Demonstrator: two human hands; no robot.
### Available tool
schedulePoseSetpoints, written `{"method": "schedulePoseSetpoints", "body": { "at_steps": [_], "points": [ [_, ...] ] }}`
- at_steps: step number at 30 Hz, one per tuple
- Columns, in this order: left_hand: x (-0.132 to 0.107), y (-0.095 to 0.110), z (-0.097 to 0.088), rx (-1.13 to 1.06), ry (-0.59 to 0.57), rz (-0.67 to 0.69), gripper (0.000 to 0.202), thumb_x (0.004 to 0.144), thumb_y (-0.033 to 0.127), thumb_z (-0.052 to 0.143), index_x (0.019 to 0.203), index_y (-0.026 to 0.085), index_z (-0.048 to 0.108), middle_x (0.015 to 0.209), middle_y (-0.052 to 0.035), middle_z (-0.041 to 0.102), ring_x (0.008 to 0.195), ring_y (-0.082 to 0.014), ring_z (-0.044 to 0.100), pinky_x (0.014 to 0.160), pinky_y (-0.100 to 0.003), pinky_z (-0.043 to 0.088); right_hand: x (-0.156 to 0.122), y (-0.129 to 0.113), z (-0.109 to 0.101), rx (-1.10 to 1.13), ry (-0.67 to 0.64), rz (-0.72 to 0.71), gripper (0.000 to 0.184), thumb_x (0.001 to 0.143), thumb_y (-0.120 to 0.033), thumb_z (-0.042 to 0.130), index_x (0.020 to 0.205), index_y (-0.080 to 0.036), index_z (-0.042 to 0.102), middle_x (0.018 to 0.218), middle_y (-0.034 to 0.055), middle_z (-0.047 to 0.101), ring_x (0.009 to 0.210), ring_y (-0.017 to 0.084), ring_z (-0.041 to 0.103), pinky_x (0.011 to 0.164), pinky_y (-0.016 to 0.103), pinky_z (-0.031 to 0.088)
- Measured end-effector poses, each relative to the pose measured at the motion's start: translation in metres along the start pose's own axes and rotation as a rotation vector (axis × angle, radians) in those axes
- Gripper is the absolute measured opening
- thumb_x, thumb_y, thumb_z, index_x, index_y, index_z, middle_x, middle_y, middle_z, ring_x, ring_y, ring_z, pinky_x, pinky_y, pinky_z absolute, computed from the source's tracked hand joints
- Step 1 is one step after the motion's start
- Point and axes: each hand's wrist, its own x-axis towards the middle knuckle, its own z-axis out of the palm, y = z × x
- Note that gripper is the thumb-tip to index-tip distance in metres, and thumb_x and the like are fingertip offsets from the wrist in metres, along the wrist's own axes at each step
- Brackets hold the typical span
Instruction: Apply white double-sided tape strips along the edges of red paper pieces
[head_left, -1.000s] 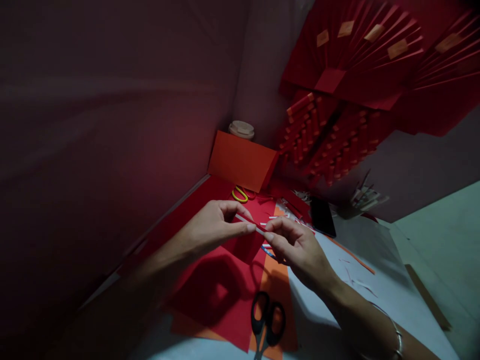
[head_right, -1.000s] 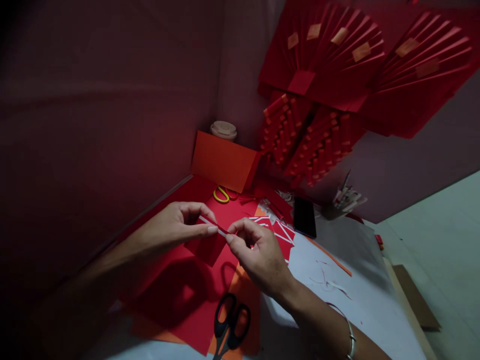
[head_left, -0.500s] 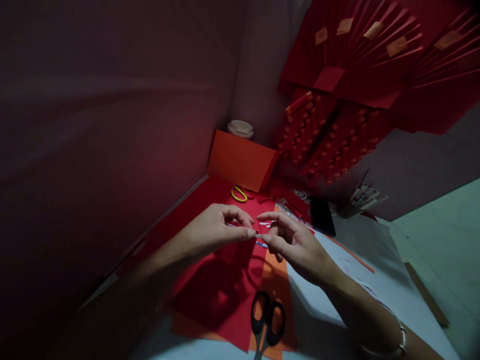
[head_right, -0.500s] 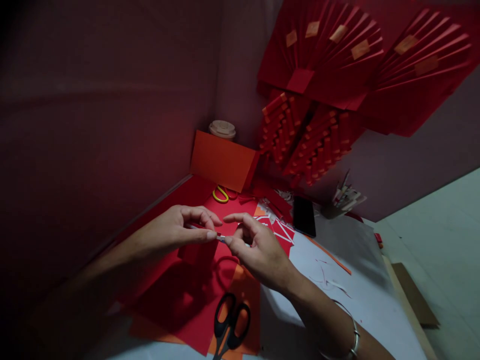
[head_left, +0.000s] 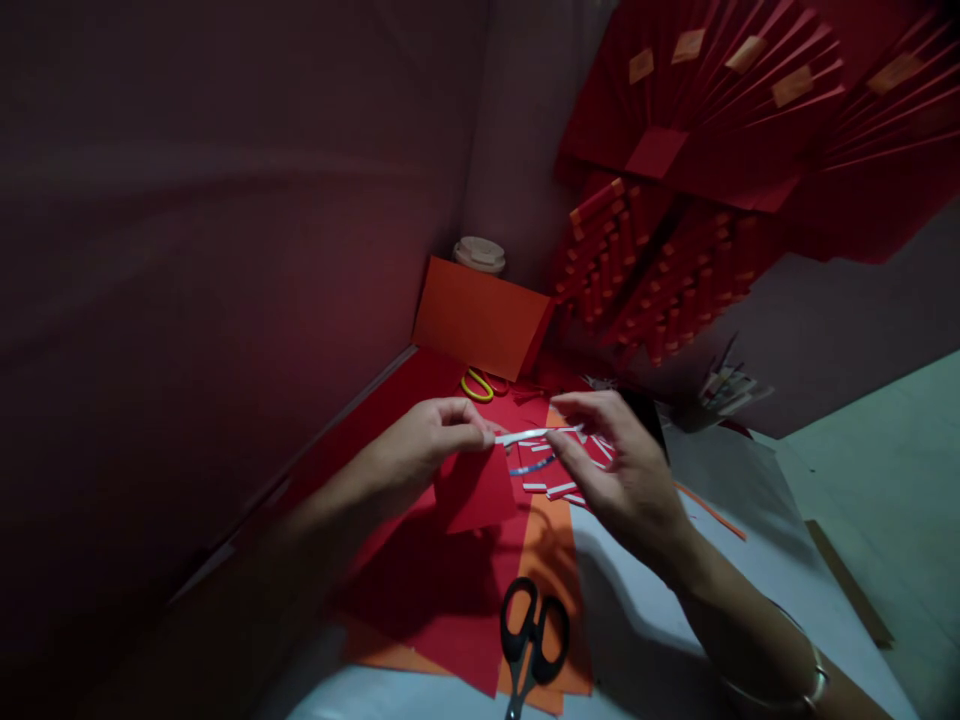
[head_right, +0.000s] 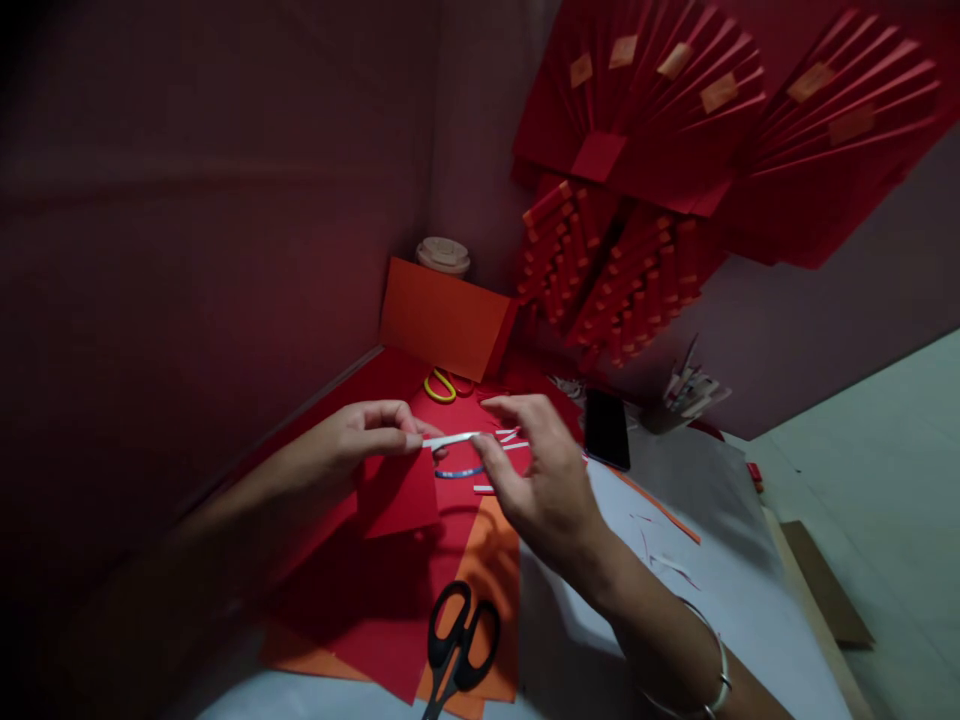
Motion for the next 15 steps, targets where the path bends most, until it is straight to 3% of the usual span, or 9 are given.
{"method": "schedulePoseSetpoints", "body": {
  "at_steps": [1,2,3,6,8,10,12,15],
  "points": [
    [0.0,0.001,-0.001,-0.014,0.04,0.011,0.012,0.063,0.02,0.071,0.061,0.017,0.059,0.061,-0.0002,0.061,0.068,-0.0184,0.062,0.068,-0.029,0.044,0.0,-0.004,-0.007,-0.092,0.063,-0.071,0.021,0.087,-0.019,0.06,0.108,-0.018,0.059,0.102,0.0081,0.059,0.094,0.02,0.056,0.084,0.034,0.045],
    [0.0,0.003,-0.001,-0.033,0.075,0.019,0.013,0.063,0.021,0.071,0.062,0.017,0.059,0.06,0.0002,0.061,0.065,-0.0181,0.061,0.066,-0.029,0.043,-0.002,-0.009,-0.013,-0.142,0.034,-0.127,0.021,0.087,-0.016,0.06,0.107,-0.018,0.059,0.102,0.0081,0.059,0.094,0.02,0.056,0.085,0.034,0.045],
    [-0.001,0.005,-0.002,-0.055,0.103,0.023,0.013,0.063,0.021,0.072,0.063,0.017,0.059,0.059,0.0006,0.061,0.064,-0.0179,0.061,0.065,-0.029,0.043,-0.005,-0.014,-0.018,-0.157,-0.077,-0.169,0.021,0.087,-0.014,0.058,0.108,-0.019,0.058,0.102,0.0078,0.06,0.095,0.02,0.056,0.085,0.033,0.045],
    [-0.005,0.011,-0.002,-0.11,0.15,0.007,0.016,0.063,0.022,0.073,0.065,0.017,0.058,0.058,0.0018,0.059,0.063,-0.0173,0.061,0.063,-0.028,0.043,-0.026,-0.021,-0.017,-0.163,-0.636,-0.237,0.02,0.089,-0.012,0.055,0.106,-0.021,0.059,0.097,0.0045,0.064,0.089,0.017,0.059,0.076,0.026,0.047],
    [-0.008,0.013,-0.002,-0.125,0.149,-0.009,0.016,0.063,0.023,0.073,0.066,0.017,0.058,0.057,0.0022,0.06,0.058,-0.0148,0.058,0.06,-0.026,0.041,-0.047,-0.016,-0.003,-0.179,-0.935,-0.36,0.007,0.09,-0.024,0.061,0.096,-0.022,0.061,0.089,0.0007,0.066,0.078,0.015,0.059,0.066,0.023,0.046],
    [-0.008,0.012,-0.002,-0.144,0.144,-0.018,0.016,0.064,0.024,0.073,0.066,0.017,0.058,0.057,0.0021,0.061,0.052,-0.0123,0.055,0.056,-0.024,0.04,-0.069,-0.004,0.015,-0.238,-0.963,-0.547,0.008,0.092,-0.028,0.058,0.092,-0.021,0.062,0.083,0.0009,0.066,0.072,0.016,0.058,0.06,0.025,0.043],
    [-0.007,0.01,-0.004,-0.158,0.149,-0.013,0.016,0.064,0.025,0.074,0.067,0.017,0.06,0.06,0.0012,0.064,0.052,-0.012,0.055,0.056,-0.025,0.041,-0.086,0.008,0.029,-0.326,-0.838,-0.658,0.011,0.094,-0.03,0.055,0.094,-0.022,0.063,0.08,0.002,0.066,0.067,0.018,0.056,0.054,0.028,0.04],
    [-0.003,0.006,-0.007,-0.138,0.159,0.008,0.017,0.064,0.028,0.076,0.074,0.017,0.067,0.066,-0.0013,0.069,0.062,-0.0155,0.062,0.065,-0.028,0.046,-0.094,0.017,0.036,-0.361,-0.803,-0.608,0.018,0.096,-0.032,0.05,0.092,-0.022,0.064,0.079,0.0022,0.068,0.064,0.018,0.056,0.052,0.028,0.038]
  ]
}}
